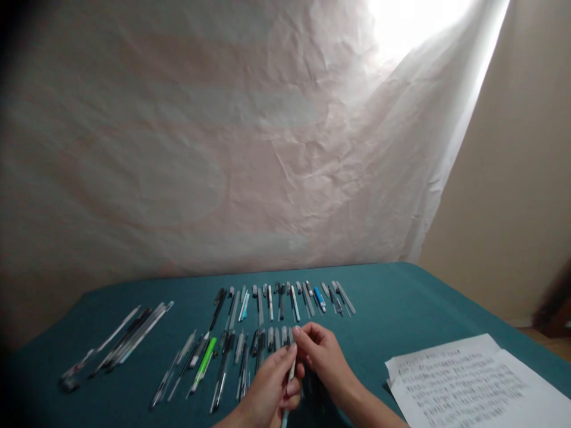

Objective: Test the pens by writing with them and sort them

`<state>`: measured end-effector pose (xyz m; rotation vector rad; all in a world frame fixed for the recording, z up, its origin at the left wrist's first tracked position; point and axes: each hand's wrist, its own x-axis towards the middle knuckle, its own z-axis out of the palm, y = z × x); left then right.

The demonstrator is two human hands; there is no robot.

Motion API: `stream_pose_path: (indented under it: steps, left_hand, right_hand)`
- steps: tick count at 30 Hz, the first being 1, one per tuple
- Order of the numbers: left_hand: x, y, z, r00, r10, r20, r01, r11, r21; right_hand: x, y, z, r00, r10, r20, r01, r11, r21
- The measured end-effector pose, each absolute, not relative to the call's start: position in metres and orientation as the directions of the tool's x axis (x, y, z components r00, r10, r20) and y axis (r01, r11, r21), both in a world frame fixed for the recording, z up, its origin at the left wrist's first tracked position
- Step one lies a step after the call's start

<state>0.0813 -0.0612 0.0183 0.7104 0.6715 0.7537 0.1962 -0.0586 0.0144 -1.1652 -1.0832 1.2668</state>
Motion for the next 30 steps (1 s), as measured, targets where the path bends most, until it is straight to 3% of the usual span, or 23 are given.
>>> stream_pose_path:
  steps: [16, 24, 27, 30]
  left_hand:
    - [0.073, -0.06, 0.009, 0.605, 0.739, -0.298, -0.277, 0.546, 0.79]
    - [0.074, -0.062, 0.009, 0.596, 0.762, -0.252, -0.337, 0.523, 0.783]
    - [0.075, -0.063, 0.004, 0.603, 0.753, -0.265, -0.388, 0.567, 0.727]
    - [0.076, -0.065, -0.001, 0.59, 0.762, -0.268, -0.428, 0.576, 0.697]
  right_hand:
    - [0.192, -0.062, 0.021, 0.022, 0.993, 0.112, 0.027, 0.112, -0.993]
    - [0.207, -0.052, 0.03, 0.141, 0.989, 0.041, -0.023, 0.044, -0.999]
    - [0.23, -0.039, 0.024, 0.197, 0.977, 0.084, 0.044, 0.077, -0.996]
    - [0.249, -0.026, 0.007, 0.148, 0.986, 0.077, 0.178, 0.05, -0.983]
